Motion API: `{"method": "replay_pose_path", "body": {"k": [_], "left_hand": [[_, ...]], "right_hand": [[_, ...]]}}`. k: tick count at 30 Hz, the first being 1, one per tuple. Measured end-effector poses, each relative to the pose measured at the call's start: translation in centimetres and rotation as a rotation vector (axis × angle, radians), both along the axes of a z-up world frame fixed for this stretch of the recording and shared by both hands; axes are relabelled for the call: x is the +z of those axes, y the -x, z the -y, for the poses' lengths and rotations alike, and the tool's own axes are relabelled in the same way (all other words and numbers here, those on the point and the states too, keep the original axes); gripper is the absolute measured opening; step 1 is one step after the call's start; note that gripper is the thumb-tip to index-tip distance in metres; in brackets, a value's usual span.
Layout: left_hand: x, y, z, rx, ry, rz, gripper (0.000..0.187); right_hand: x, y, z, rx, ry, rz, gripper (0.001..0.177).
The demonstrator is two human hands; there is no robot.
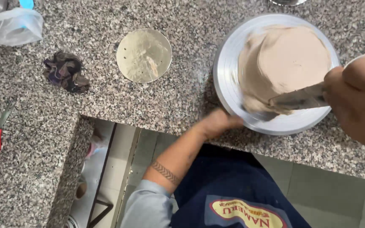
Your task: The person scoops light brown frosting from a bowl with a spatula and spreads it over the top and sides of a chocolate layer cake on a turntable, rotating the turntable while smoothing the frosting. They then take a small pot of chocolate from the microwave and stir the melted chocolate with the spatula.
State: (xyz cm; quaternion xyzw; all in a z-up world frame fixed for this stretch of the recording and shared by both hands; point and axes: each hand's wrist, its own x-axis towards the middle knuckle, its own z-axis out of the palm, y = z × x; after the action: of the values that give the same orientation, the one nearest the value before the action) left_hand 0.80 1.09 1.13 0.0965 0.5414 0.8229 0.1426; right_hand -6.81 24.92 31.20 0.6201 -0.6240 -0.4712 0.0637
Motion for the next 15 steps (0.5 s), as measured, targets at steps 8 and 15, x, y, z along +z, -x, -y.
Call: {"method": "replay_pose_path", "body": {"k": [8, 15], "left_hand": [[-2.5, 1.8, 1.8, 0.178, -0.625, 0.211, 0.065], [-3.6, -1.8, -1.4, 0.066, -0.803, 0.281, 0.066]], "right_hand": [[-1.5, 1.1, -2.7, 0.046, -0.093, 0.056, 0.024], [-15.9, 4.8, -22.0, -0.444, 0.690, 0.566, 0.035]]}}
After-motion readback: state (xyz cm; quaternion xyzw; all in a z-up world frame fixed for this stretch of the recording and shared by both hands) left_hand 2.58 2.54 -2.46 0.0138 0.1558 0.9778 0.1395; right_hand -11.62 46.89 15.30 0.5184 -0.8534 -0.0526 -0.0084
